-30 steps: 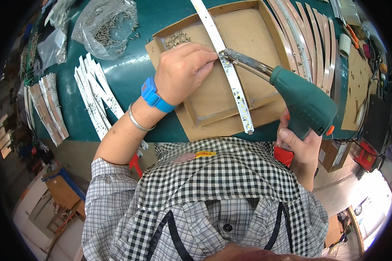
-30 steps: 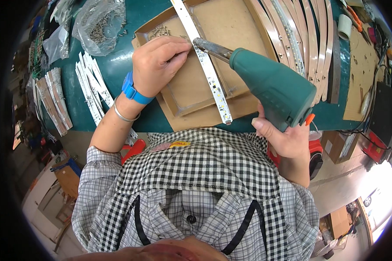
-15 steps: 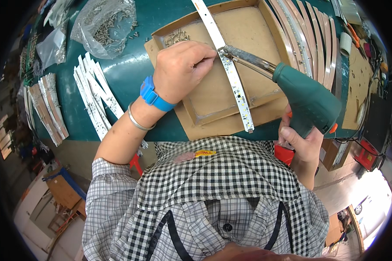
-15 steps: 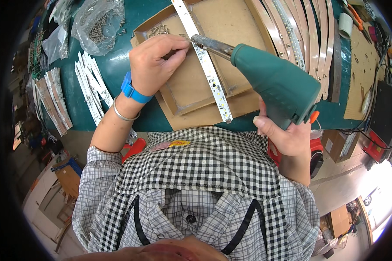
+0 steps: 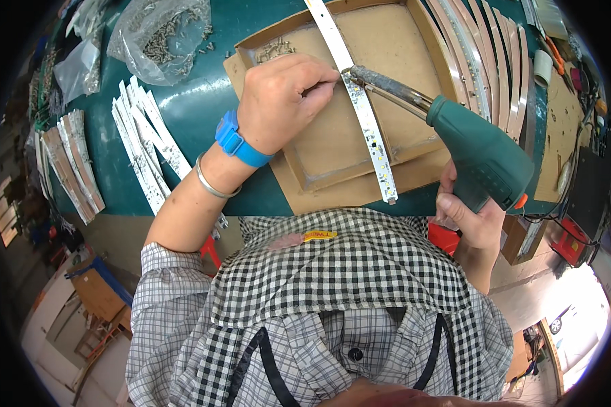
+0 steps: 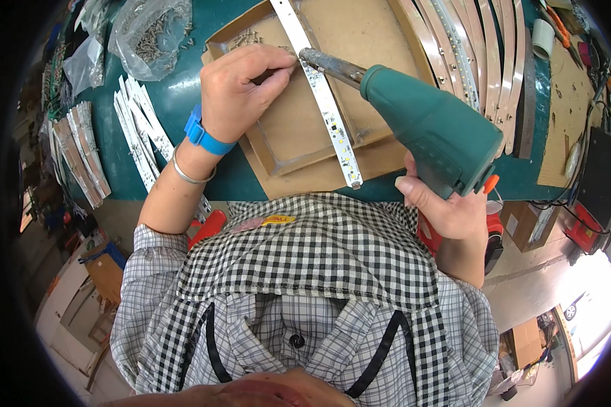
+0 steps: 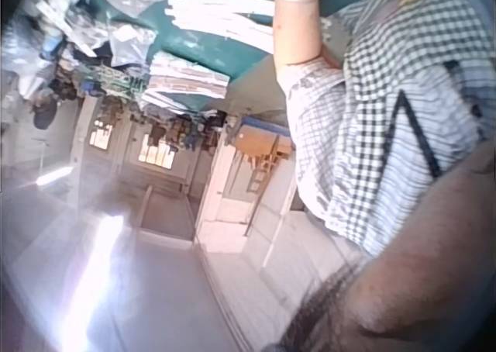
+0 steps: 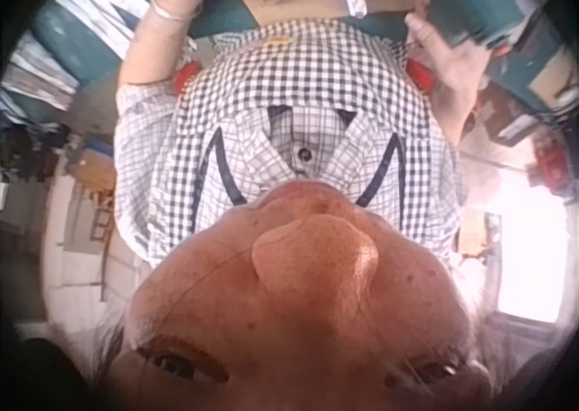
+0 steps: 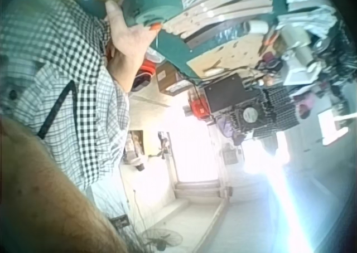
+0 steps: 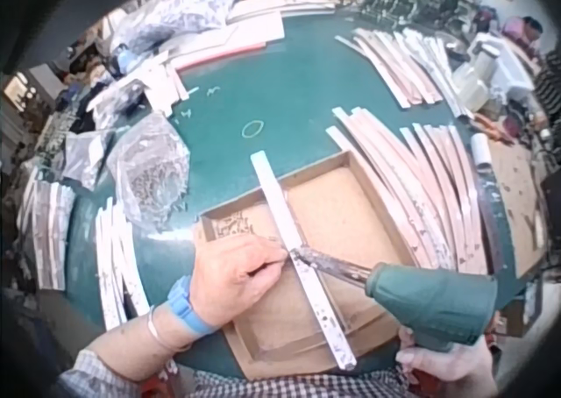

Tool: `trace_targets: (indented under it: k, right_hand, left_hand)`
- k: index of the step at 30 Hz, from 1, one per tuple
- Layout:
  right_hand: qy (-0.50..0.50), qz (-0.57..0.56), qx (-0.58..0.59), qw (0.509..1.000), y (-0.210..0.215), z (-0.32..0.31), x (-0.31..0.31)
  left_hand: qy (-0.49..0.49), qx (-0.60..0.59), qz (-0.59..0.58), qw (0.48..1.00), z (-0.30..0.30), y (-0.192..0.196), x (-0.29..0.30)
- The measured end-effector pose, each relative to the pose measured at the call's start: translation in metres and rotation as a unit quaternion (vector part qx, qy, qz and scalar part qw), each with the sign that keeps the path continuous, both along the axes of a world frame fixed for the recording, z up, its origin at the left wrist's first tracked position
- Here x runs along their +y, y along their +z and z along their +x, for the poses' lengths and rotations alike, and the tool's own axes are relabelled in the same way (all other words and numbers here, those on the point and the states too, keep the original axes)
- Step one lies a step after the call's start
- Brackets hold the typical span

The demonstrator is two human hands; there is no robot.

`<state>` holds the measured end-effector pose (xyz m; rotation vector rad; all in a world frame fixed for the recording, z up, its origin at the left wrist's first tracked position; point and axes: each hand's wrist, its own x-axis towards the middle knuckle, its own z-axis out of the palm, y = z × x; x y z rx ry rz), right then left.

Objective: Assembling LED light strips by attaching and securing components using a soldering gun or heat tool.

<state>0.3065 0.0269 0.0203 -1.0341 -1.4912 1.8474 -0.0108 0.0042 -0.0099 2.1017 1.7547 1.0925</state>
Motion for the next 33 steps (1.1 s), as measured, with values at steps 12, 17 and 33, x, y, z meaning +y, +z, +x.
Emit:
trace_targets:
  k: [12,17,33]
  right_hand:
    - [-0.005,-0.007,0.003,1.000,0.004,-0.002,0.002]
    - [0.007,0.023,-0.030,0.999,-0.002,0.003,0.002]
    - [-0.107,-0.040,0.046,0.992,0.019,-0.021,0.006]
  left_hand:
    - [-0.019,0.026,0.034,0.999,-0.001,-0.002,0.000]
    - [-0.022,0.040,0.031,0.998,0.000,-0.003,0.000]
    - [-0.018,0.026,0.037,0.999,0.000,-0.003,0.001]
